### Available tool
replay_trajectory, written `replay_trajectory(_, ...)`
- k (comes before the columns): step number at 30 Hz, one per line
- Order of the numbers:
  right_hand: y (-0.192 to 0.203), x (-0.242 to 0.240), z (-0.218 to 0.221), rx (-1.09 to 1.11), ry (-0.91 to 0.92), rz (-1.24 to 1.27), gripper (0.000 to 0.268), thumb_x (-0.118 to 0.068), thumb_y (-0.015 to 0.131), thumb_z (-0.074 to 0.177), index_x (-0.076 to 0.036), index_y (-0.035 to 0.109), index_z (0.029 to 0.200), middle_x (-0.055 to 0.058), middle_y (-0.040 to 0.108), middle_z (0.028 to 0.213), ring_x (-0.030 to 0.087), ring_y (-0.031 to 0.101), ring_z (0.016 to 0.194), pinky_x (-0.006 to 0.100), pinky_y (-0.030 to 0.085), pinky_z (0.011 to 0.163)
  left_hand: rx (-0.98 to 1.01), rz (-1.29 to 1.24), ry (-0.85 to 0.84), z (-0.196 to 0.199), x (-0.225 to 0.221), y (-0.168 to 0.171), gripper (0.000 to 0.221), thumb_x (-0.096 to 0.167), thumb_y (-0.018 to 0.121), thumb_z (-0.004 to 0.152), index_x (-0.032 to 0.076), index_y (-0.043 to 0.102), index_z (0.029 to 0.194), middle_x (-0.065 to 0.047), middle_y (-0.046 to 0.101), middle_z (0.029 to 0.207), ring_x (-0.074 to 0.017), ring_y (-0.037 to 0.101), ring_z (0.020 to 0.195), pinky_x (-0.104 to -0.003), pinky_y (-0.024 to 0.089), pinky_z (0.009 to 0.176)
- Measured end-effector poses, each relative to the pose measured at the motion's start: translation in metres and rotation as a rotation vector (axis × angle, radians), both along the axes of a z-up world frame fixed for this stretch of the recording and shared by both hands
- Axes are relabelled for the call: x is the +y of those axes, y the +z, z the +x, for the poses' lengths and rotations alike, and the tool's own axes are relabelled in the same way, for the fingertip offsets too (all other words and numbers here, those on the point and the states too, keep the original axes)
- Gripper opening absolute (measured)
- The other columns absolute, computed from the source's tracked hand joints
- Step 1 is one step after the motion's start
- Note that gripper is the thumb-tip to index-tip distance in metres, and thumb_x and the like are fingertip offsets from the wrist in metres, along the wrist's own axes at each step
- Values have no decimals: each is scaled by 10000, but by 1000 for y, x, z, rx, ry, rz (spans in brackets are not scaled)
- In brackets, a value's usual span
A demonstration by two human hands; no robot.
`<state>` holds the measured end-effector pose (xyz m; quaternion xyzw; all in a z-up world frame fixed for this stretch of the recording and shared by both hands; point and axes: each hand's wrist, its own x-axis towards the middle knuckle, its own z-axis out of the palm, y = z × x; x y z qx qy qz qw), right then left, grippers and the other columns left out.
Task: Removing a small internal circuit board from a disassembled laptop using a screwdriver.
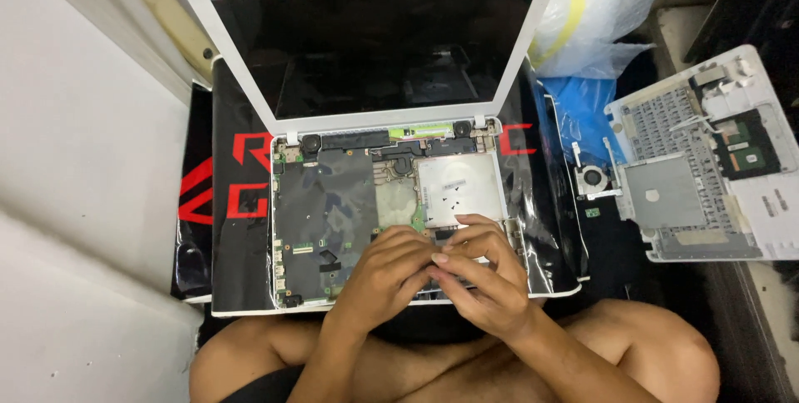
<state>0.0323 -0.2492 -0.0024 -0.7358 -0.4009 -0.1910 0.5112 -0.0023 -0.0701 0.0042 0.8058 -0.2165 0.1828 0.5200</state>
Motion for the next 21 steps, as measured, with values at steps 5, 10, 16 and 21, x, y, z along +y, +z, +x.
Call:
replay_trajectory(5, -5, 4, -4, -25, -58, -25, 423, -19, 891, 735, -146, 706, 1094, 4, 597, 855, 193, 626, 916, 486, 564, 1035, 72, 51, -80, -5, 9, -3, 265, 45, 718, 807, -7, 667, 1062, -96, 730, 1109, -313, 669, 1084, -422, 509, 976)
replay_trajectory(10, 7, 8, -4, 10, 9, -16, 421, 68, 819, 748, -99, 714, 1119, 52, 618, 918, 209, 624, 905, 473, 572, 1021, 44, 83, 3, -2, 5, -3, 223, 44, 761, 772, 13, 690, 981, -59, 735, 983, -256, 679, 992, -383, 516, 937)
replay_trajectory(16, 14, 6, -1, 34, 103, -37, 438, 106, 742, 759, -56, 666, 1159, 100, 681, 1048, 271, 676, 1020, 499, 552, 1073, -56, 23, 107, -1, -2, -7, 244, 34, 796, 716, 6, 615, 877, -88, 682, 882, -244, 616, 838, -368, 497, 853)
replay_trajectory(21, 2, 1, -5, 68, 91, 26, 432, -9, 871, 718, -93, 705, 1107, 115, 646, 1160, 280, 634, 1123, 534, 515, 1148, -61, 33, 145, -3, -7, -7, 290, 173, 828, 741, 41, 589, 839, -60, 661, 871, -233, 588, 833, -375, 457, 857)
